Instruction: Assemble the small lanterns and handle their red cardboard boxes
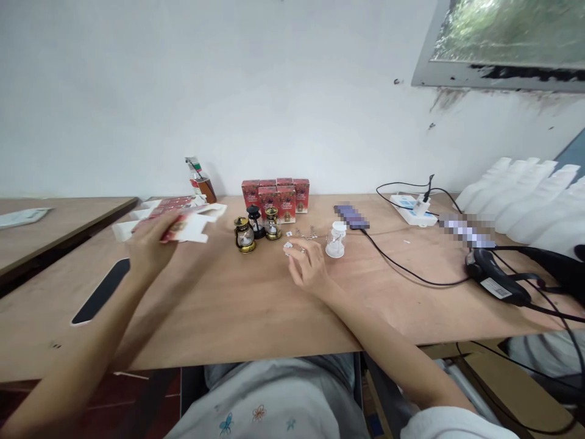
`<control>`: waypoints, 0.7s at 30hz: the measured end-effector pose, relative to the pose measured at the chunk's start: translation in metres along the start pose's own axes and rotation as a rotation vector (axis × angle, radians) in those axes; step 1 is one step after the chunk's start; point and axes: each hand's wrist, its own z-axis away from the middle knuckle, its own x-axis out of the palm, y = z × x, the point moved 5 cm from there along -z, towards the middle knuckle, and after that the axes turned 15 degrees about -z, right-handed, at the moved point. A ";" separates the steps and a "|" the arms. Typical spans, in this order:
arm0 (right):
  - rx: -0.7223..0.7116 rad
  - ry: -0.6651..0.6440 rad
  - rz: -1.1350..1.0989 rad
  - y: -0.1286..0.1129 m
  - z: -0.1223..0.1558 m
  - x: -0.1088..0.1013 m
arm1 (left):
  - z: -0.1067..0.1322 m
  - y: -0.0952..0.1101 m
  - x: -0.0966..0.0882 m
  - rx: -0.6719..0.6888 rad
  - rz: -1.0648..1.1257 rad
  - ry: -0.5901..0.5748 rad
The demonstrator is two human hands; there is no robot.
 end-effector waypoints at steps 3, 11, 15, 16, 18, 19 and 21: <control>0.013 -0.024 0.018 0.000 0.000 0.003 | -0.009 -0.050 0.022 -0.042 -0.114 -0.150; 0.026 -0.020 0.071 -0.001 -0.001 -0.001 | 0.009 -0.092 0.068 0.088 -0.247 -0.449; 0.025 -0.011 0.096 0.001 0.000 -0.001 | 0.015 -0.102 0.072 0.152 -0.208 -0.532; 0.036 -0.005 0.102 0.002 0.001 -0.001 | 0.015 -0.105 0.072 0.177 -0.191 -0.555; 0.068 0.011 0.118 0.004 0.001 -0.002 | 0.013 -0.110 0.070 0.208 -0.130 -0.592; 0.082 0.020 0.131 0.006 0.001 -0.004 | 0.011 -0.112 0.067 0.201 -0.091 -0.588; 0.102 0.044 0.169 0.008 -0.001 -0.008 | 0.005 -0.115 0.059 0.127 -0.040 -0.503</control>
